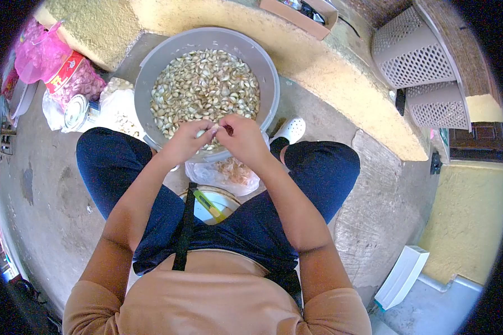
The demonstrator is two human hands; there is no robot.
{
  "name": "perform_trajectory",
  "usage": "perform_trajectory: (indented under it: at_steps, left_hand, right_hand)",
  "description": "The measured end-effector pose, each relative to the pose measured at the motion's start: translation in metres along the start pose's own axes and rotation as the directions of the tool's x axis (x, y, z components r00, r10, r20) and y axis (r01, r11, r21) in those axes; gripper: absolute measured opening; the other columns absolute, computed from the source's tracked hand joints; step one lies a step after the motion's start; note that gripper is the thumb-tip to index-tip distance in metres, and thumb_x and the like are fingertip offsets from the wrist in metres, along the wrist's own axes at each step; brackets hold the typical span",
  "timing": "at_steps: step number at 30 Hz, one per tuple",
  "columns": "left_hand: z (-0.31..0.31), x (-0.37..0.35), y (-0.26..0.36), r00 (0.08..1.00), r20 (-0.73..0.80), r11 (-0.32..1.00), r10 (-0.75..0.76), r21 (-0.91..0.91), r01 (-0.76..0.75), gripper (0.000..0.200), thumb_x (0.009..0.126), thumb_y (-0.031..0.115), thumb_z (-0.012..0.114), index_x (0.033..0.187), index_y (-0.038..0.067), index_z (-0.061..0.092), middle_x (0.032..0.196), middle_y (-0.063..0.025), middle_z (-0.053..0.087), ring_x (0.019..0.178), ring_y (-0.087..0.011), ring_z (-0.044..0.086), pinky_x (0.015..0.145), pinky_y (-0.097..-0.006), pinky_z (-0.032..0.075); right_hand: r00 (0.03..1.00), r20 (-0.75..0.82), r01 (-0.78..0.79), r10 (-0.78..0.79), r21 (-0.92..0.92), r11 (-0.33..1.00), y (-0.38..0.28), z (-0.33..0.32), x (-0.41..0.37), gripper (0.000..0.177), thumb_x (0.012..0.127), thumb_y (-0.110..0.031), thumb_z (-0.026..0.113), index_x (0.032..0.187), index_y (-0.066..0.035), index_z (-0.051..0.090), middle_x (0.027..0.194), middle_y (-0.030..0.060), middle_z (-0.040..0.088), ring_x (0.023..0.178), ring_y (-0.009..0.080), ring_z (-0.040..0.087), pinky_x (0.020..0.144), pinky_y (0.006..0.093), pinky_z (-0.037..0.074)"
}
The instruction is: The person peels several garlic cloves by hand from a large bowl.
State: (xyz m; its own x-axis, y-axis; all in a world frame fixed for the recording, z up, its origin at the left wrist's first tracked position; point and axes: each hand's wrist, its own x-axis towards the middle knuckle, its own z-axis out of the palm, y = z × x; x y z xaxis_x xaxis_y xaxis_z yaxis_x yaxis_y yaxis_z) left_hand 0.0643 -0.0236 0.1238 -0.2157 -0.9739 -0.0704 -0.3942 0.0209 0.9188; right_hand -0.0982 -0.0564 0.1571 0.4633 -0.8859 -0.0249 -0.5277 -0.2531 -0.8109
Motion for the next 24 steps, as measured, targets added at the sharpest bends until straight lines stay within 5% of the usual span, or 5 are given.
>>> perform_trajectory:
  at_steps: [6, 9, 12, 18, 24]
  left_hand:
    - [0.004, -0.001, 0.002, 0.996, -0.044, 0.997, 0.079, -0.013, -0.08, 0.015, 0.081, 0.014, 0.053, 0.086, 0.0, 0.057, 0.066, -0.0083, 0.056, 0.062, -0.0143, 0.051, 0.06, -0.0285, 0.041]
    - [0.005, -0.002, 0.008, 0.995, -0.08, 0.998, 0.059, -0.007, -0.06, 0.016, 0.08, 0.014, 0.055, 0.087, 0.0, 0.057, 0.067, -0.0089, 0.056, 0.062, -0.0161, 0.052, 0.061, -0.0291, 0.041]
    - [0.007, -0.002, 0.007, 0.977, -0.143, 0.985, 0.157, 0.095, -0.144, 0.016, 0.079, 0.014, 0.056, 0.086, 0.0, 0.057, 0.071, -0.0111, 0.056, 0.065, -0.0212, 0.055, 0.061, -0.0313, 0.042]
    - [0.005, -0.003, 0.006, 0.918, -0.151, 0.895, 0.367, 0.328, -0.303, 0.015, 0.077, 0.01, 0.055, 0.09, 0.002, 0.056, 0.078, -0.0137, 0.055, 0.071, -0.0299, 0.055, 0.062, -0.0355, 0.044]
    - [0.006, -0.004, 0.005, 0.852, -0.187, 0.831, 0.488, 0.398, -0.388, 0.017, 0.075, 0.009, 0.057, 0.091, 0.003, 0.055, 0.077, -0.0128, 0.055, 0.067, -0.0291, 0.055, 0.058, -0.0342, 0.044]
  right_hand:
    - [0.998, 0.011, -0.059, 0.058, 0.225, 0.973, 0.018, 0.011, 0.005, 0.016, 0.072, -0.015, 0.052, 0.066, 0.0, 0.055, 0.06, 0.0065, 0.051, 0.053, 0.0131, 0.048, 0.048, 0.0271, 0.037]
    - [0.942, 0.142, -0.318, 0.304, 0.667, 0.674, 0.017, 0.016, 0.007, 0.013, 0.071, -0.012, 0.05, 0.062, -0.003, 0.053, 0.058, 0.0009, 0.047, 0.05, 0.0072, 0.041, 0.044, 0.0231, 0.032]
    - [0.896, 0.213, -0.385, 0.391, 0.812, 0.439, 0.013, 0.017, 0.005, 0.012, 0.071, -0.01, 0.049, 0.059, -0.008, 0.048, 0.055, -0.0024, 0.043, 0.047, 0.0052, 0.036, 0.04, 0.0206, 0.025]
    - [0.75, 0.436, -0.529, 0.497, 0.847, 0.054, 0.009, 0.019, 0.007, 0.015, 0.069, -0.01, 0.048, 0.056, -0.01, 0.04, 0.053, -0.0004, 0.041, 0.044, 0.0075, 0.035, 0.035, 0.0204, 0.021]
    - [0.661, 0.678, -0.653, 0.322, 0.731, -0.2, 0.018, 0.017, 0.011, 0.016, 0.068, -0.01, 0.047, 0.054, -0.01, 0.039, 0.052, 0.0002, 0.04, 0.041, 0.0084, 0.033, 0.032, 0.0217, 0.019]
